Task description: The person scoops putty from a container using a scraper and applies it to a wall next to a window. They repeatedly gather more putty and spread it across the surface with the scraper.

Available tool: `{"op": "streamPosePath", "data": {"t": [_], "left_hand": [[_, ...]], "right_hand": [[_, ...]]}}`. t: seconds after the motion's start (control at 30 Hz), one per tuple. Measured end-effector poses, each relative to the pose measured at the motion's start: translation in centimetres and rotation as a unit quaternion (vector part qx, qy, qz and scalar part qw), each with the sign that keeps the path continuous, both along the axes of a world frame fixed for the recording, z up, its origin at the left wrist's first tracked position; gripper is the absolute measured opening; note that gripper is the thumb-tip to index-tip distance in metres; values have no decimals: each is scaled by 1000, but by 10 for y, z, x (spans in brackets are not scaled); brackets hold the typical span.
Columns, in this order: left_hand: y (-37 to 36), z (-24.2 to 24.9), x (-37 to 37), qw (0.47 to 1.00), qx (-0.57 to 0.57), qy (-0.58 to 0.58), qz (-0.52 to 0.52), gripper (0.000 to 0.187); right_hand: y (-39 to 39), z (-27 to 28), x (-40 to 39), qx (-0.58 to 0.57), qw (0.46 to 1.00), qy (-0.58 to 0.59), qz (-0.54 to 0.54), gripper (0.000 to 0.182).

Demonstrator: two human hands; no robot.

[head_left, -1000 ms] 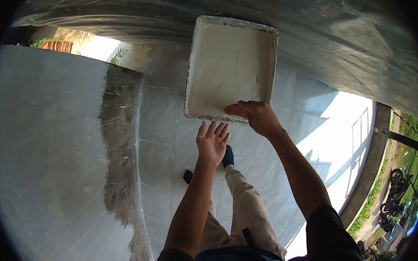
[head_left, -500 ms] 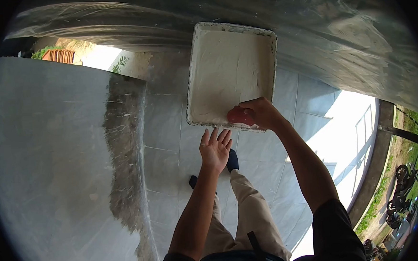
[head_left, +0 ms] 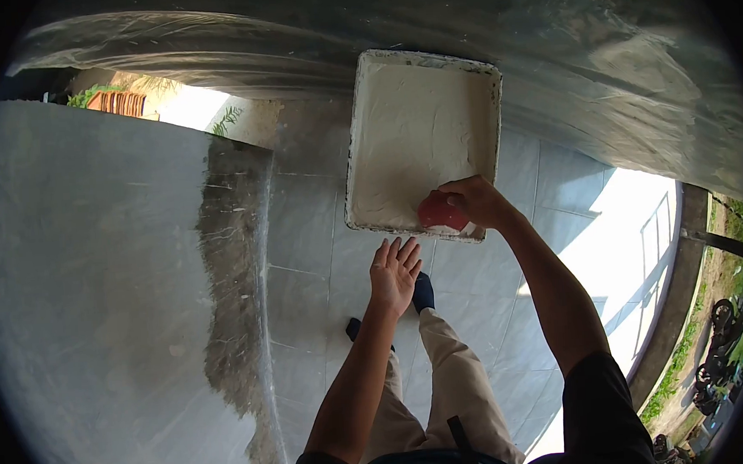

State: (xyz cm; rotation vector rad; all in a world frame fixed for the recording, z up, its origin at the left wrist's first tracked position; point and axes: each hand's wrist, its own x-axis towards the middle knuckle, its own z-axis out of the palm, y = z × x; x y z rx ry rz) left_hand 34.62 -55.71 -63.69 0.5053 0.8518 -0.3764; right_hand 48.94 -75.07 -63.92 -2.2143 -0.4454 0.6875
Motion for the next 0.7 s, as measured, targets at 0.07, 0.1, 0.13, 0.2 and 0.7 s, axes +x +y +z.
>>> {"op": "streamPosePath", "data": {"t": [0.07,0.1,0.13,0.2,0.7], "left_hand": [[0,0,-1,1000,11,-4,-12,80],[0,-1,-1,1000,12,-7,-17,80],[0,-2,-2,1000,14,-10,-23,80],[-2,-1,-3,1000,13,-11,-21,80],[11,5,-4,989,139,23,-41,73]], "right_hand": [[0,-3,0,5,1000,1,-5,30],[0,-3,0,9,1000,4,-10,30],[-1,-4,1,9,1000,2,-10,30],[-2,-2,-1,3,999,23,-27,30],[-7,8,4,253,914,167,-270,34]]}}
